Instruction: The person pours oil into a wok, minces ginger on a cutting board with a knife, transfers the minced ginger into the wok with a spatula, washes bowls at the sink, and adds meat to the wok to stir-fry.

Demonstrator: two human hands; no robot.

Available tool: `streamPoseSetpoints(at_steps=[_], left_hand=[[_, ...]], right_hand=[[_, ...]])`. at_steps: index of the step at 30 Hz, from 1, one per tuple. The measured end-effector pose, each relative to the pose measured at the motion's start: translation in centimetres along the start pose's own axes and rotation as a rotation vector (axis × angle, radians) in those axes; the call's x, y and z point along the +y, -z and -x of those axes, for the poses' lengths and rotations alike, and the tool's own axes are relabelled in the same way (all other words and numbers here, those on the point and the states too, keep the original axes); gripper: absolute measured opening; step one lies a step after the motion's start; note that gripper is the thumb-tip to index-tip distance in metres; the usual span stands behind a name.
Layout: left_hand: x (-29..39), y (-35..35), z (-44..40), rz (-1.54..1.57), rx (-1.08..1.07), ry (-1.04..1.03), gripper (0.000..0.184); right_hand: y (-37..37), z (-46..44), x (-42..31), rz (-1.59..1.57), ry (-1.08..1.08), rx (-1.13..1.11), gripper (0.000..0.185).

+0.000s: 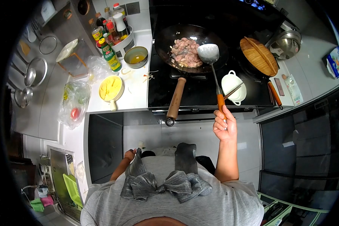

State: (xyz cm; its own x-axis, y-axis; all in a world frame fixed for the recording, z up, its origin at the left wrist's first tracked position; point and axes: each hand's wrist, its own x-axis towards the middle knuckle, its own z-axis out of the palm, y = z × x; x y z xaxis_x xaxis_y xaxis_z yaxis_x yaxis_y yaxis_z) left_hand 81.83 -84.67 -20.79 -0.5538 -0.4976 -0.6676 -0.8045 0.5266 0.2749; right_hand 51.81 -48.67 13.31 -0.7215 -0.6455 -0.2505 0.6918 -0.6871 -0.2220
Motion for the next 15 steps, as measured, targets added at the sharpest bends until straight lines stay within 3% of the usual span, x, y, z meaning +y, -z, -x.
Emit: streamPoseSetpoints(at_steps=[15], left_hand=[[-0.25,0.29,-0.40,-0.039,-0.020,-0.005,0.057]], right_hand=[[-0.34,-0.29,-0.20,-0.013,-0.012,-0.001,0.020]])
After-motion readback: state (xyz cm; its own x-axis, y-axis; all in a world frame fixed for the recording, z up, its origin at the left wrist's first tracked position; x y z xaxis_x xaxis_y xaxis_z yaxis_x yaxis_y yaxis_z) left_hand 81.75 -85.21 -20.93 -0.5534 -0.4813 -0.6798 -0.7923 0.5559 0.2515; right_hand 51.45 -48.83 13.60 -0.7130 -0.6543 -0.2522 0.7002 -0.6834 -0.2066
